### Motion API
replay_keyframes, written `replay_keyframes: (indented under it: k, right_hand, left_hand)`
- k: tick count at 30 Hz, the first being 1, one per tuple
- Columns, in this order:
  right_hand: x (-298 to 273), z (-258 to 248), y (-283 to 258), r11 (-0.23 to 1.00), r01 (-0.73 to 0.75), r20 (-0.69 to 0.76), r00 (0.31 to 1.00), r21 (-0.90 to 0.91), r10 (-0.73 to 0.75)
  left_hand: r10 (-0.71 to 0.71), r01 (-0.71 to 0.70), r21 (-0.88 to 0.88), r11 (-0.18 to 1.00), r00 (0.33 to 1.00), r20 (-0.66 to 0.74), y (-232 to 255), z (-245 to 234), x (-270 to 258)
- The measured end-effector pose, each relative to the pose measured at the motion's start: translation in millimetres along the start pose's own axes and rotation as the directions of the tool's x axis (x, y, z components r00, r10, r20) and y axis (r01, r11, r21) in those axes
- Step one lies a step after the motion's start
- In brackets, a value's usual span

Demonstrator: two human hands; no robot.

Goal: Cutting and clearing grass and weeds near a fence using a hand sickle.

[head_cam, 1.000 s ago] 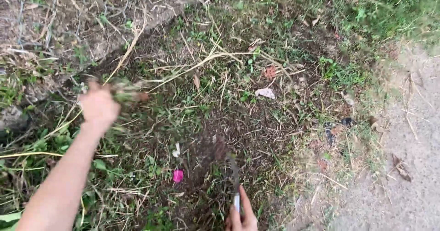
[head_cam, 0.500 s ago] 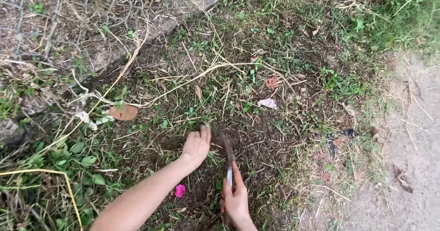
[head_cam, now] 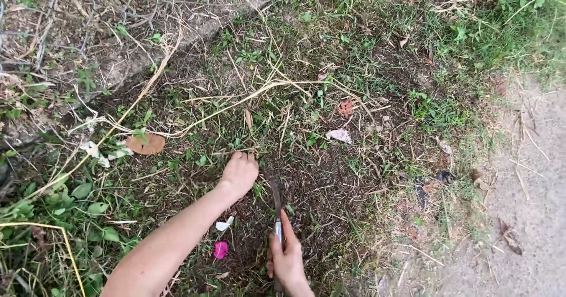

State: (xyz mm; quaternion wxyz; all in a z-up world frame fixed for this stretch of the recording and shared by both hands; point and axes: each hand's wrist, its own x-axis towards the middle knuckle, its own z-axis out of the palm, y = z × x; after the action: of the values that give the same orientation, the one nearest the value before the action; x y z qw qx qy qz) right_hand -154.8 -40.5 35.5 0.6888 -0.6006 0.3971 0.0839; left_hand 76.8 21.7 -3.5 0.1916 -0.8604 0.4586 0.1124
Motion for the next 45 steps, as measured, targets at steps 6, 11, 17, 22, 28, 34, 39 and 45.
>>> replay_keyframes:
  k: [6,11,17,22,28,34,39,45]
  right_hand:
    - [44,-35,159,0.774,0.620,-0.080,0.771,-0.130,-0.631]
    - [21,-53,94,0.947,0.320,-0.192,0.927,-0.038,-0.321]
    - [24,-20,-52,0.991,0.041,-0.123,0.992,0.125,-0.026]
    - [36,-14,-20,0.996,0.087,-0.045,0.995,-0.013,-0.088]
    - [44,-8,-42,1.000,0.022,-0.024,0.999,-0.018,-0.023]
    - [37,-3,-3,0.999,-0.022,-0.065,0.998,0.040,0.024]
    - [75,-40,106,0.819,0.540,0.021,0.837,-0.192,-0.547]
    - [80,-55,54,0.769,0.621,-0.088,0.766,-0.156,-0.637]
  left_hand:
    - [0.037,-0.037,-0.091,0.995,0.999,0.001,-34,-23,-44]
    - [-0.440,0.335,-0.374,0.865,0.864,-0.244,-103,-68,-77]
    - [-0.009,-0.106,-0.205,0.973,0.871,-0.492,-16,-27,-25]
    - [-0.077,0.077,-0.013,0.997,0.957,-0.279,3,-27,19]
    - [-0.040,0.040,0.066,0.997,0.999,-0.004,-11,-24,35]
    - [-0.007,-0.003,-0.059,0.998,0.986,-0.164,-19,12,40]
    - [-0.112,0.048,-0.238,0.970,0.958,-0.262,-51,13,17]
    - [-0.346,0.232,-0.485,0.843,0.924,-0.161,-80,15,15]
